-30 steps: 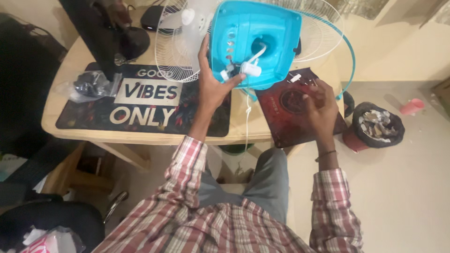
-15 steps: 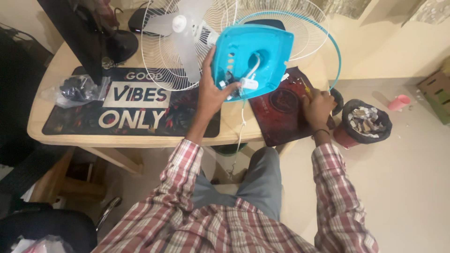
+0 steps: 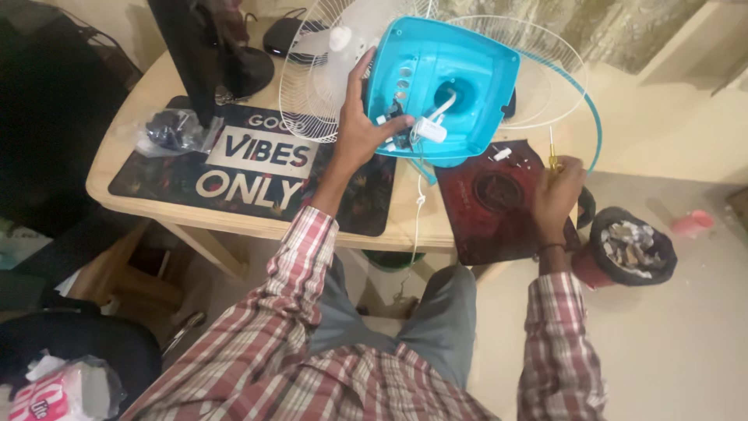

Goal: The person assembles a small blue desk fan by hand. They connect the power cord to the base, attach the fan blades to the motor, and secure the front grill.

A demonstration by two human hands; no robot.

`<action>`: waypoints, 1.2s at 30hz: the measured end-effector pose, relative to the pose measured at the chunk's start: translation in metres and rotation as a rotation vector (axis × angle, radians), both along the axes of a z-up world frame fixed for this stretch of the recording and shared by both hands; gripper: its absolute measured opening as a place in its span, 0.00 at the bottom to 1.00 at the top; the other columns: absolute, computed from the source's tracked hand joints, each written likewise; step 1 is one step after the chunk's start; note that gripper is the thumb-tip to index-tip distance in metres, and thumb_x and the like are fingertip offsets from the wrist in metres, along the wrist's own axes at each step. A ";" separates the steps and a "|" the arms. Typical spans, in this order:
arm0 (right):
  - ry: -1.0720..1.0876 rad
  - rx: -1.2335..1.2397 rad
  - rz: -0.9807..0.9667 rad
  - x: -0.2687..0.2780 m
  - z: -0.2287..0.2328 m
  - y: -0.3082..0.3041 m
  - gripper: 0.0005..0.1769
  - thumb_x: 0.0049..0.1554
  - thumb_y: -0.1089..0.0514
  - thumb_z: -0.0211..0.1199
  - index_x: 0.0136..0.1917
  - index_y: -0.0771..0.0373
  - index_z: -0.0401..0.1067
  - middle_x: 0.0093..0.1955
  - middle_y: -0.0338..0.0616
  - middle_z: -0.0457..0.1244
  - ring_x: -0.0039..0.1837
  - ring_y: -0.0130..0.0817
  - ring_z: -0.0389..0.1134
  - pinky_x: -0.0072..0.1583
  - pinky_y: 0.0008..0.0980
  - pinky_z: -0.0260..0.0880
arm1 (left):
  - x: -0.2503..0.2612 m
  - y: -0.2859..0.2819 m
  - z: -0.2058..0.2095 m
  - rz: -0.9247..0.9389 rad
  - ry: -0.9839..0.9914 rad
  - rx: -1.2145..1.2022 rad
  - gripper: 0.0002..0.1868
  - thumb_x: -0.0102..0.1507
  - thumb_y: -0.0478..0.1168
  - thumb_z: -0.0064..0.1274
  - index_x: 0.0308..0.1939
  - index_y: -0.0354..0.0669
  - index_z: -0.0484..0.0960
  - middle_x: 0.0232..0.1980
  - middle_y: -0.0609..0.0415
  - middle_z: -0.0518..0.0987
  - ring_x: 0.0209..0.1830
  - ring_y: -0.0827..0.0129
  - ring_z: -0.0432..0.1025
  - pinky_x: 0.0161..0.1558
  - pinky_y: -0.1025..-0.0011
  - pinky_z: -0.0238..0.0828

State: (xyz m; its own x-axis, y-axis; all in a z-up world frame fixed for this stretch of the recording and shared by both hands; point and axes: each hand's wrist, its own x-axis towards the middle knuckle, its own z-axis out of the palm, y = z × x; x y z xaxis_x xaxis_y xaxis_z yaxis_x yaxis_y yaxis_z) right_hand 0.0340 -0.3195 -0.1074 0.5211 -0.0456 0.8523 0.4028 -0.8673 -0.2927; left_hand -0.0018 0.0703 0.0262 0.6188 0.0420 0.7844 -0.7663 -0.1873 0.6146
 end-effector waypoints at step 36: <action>0.566 1.136 0.756 -0.027 0.123 0.198 0.11 0.69 0.51 0.57 0.48 0.59 0.65 0.34 0.32 0.55 0.27 0.21 0.55 0.29 0.26 0.52 | -0.071 0.036 0.012 0.609 -0.253 0.215 0.46 0.65 0.47 0.71 0.79 0.48 0.60 0.80 0.49 0.60 0.83 0.57 0.55 0.81 0.56 0.55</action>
State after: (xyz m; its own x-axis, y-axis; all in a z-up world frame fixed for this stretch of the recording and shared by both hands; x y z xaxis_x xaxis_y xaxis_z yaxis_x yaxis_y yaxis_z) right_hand 0.0066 -0.1218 0.0154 0.9683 -0.1067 0.2260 0.2477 0.2886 -0.9249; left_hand -0.0731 0.1062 0.0381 0.3312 0.1512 0.9314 -0.6010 -0.7272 0.3317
